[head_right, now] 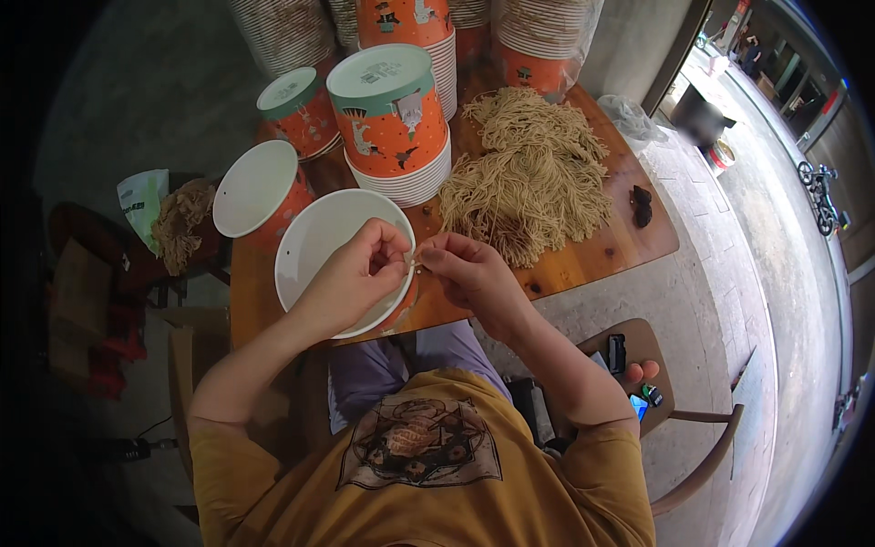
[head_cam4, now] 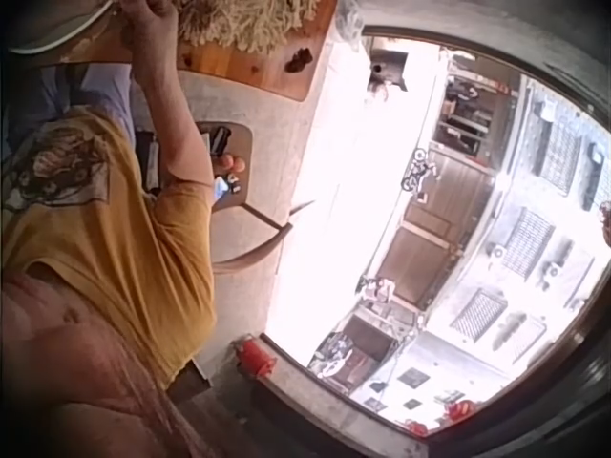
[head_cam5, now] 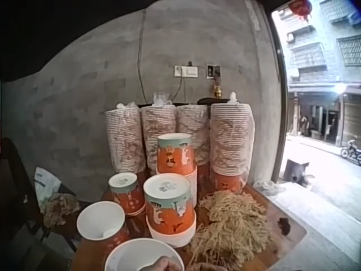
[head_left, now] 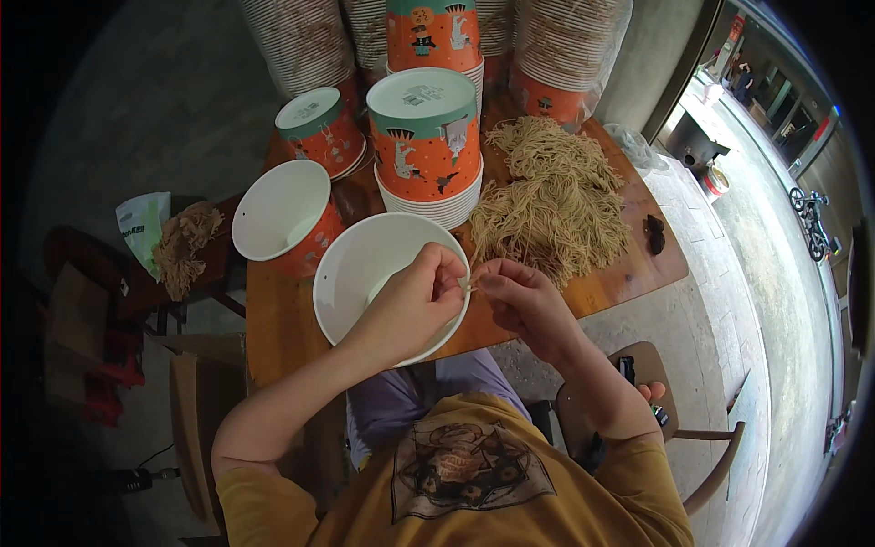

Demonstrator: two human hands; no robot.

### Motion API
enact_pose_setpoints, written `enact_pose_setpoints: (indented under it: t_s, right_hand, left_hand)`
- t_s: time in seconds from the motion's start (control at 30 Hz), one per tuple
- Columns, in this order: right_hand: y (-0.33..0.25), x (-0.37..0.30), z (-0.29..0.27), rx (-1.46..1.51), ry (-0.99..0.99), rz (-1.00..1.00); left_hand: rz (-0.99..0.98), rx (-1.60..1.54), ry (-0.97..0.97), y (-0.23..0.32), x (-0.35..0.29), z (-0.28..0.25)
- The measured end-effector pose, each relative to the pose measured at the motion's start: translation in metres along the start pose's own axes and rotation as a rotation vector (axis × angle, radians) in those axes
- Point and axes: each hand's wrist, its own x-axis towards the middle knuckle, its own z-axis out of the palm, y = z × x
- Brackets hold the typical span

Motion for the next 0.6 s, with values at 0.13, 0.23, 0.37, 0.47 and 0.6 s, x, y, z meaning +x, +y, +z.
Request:
enact_pose_setpoints:
  t_s: [0.13,0.23,0.37,0.47,0.6]
  right_hand:
    - [0.001,-0.002,-0.001,-0.075,-0.009,-0.040]
    - [0.000,-0.003,0.001,-0.135,-0.014,-0.058]
    - [0.004,-0.003,0.004,-0.251,0.006,-0.192]
    - [0.010,-0.001,0.000,-0.308,-0.003,-0.298]
    - [0.000,-0.011,0.003,-0.327,0.025,-0.176]
  left_hand:
    - [0.005,0.079,0.001,0.005,-0.004,-0.003]
    - [-0.005,0.140,0.003,0.007,-0.004,-0.004]
    - [0.045,0.190,0.019,0.004,-0.004,-0.003]
    - [0.003,0.133,-0.003,0.004,-0.003,-0.004]
    - [-0.039,0.009,-0.046,-0.003,-0.003,-0.007]
